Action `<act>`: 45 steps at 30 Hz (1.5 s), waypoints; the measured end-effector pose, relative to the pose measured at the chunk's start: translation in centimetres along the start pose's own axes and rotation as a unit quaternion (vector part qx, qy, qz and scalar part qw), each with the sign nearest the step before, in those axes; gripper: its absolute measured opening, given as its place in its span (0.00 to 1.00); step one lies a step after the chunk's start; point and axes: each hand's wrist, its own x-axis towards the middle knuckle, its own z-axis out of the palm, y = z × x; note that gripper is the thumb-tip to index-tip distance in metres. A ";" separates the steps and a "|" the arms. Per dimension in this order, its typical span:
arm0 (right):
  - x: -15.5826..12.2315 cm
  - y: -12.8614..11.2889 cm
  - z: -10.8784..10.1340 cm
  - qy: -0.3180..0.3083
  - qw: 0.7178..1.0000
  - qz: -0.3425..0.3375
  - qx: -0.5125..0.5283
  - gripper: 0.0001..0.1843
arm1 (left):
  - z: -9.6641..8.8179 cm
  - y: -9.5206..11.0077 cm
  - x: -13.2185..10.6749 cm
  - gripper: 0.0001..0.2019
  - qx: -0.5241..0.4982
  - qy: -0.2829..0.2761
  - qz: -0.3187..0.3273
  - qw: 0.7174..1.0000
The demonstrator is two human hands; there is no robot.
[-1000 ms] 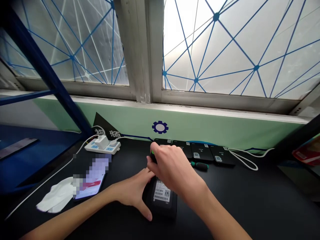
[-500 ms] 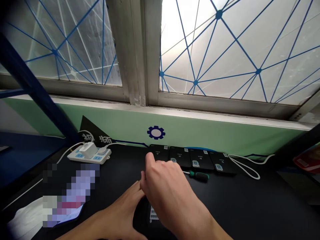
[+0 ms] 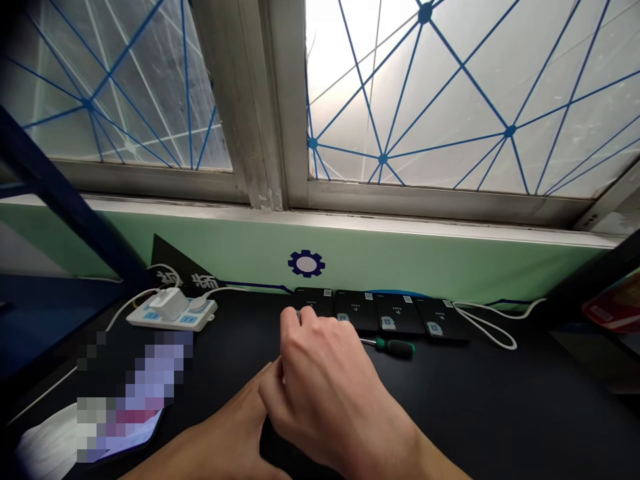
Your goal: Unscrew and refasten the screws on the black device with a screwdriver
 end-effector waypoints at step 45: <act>-0.3 0.6 -0.1 0.034 0.999 -0.016 -0.026 0.14 | 0.1 1.1 0.2 0.56 0.028 -0.002 -0.004 1.000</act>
